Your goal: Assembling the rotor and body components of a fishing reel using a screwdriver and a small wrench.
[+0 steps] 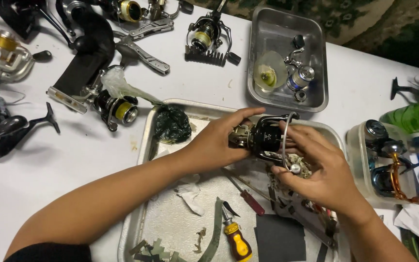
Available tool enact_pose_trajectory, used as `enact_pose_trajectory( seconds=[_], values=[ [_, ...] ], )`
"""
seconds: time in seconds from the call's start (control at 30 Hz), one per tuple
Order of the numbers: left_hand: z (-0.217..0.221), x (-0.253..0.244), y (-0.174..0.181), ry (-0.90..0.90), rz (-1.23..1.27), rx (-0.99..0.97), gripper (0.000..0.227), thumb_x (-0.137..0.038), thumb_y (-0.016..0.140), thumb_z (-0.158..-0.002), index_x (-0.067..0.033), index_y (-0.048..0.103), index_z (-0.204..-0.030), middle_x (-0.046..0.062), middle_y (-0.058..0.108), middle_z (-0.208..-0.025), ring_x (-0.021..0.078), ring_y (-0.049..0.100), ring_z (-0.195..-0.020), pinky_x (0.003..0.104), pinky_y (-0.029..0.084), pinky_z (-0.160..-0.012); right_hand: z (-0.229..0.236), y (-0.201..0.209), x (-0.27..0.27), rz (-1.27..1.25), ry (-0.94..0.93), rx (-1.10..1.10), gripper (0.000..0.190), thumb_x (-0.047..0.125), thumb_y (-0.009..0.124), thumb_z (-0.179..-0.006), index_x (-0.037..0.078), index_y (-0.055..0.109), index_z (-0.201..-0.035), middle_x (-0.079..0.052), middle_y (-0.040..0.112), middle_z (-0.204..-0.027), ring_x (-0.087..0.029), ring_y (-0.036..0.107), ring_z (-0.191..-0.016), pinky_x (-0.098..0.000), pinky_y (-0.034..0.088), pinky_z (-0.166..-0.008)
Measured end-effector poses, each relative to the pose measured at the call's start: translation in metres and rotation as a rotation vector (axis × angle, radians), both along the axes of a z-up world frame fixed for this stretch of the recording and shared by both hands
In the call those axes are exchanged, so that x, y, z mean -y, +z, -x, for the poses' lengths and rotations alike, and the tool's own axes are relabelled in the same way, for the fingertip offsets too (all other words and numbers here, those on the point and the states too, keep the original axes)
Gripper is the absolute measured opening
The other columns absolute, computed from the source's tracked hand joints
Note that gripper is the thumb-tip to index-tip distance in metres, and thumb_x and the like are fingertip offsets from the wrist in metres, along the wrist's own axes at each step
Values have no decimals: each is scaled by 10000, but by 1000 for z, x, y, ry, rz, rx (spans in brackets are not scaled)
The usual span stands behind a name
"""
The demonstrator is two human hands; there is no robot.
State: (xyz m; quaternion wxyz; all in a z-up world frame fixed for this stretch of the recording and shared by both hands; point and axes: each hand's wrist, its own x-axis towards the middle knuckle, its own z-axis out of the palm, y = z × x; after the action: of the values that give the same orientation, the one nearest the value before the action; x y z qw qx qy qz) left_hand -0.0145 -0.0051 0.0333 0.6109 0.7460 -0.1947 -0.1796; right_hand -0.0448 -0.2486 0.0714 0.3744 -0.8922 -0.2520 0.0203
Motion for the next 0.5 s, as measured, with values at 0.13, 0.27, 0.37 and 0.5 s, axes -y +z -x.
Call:
enact_pose_trajectory(
  seconds=[0.13,0.27,0.37,0.5],
  values=[
    [0,1,-6,-12,45,58,822,-73,734,-828,-274,355,-1528,172,459,-1578,348,474,-1409,484,504,-1098,-6,-12,5,12,75,145,756,224,804,-796,79,494,-1471,-118,599,-1188,-224,619,-1082,-337,659,-999],
    [-1,1,-16,-21,21,150,853,-43,716,-826,-267,319,-1547,195,447,-1580,373,461,-1416,516,467,-1114,-6,-8,3,74,34,207,746,257,824,-772,90,548,-1445,-78,664,-1091,-186,619,-958,-292,589,-820],
    [-2,2,-21,-19,35,216,847,-44,715,-835,-260,316,-1550,204,460,-1570,381,462,-1421,552,419,-1146,-4,-2,-1,94,5,180,733,278,814,-778,92,552,-1437,-82,693,-1092,-190,644,-948,-293,616,-824],
    [-1,3,-19,-15,23,230,849,-17,712,-830,-256,323,-1547,194,448,-1577,369,454,-1423,530,422,-1152,-5,-1,-8,183,43,393,734,360,831,-795,-3,584,-1383,-137,738,-1019,-216,677,-865,-303,621,-776]
  ],
)
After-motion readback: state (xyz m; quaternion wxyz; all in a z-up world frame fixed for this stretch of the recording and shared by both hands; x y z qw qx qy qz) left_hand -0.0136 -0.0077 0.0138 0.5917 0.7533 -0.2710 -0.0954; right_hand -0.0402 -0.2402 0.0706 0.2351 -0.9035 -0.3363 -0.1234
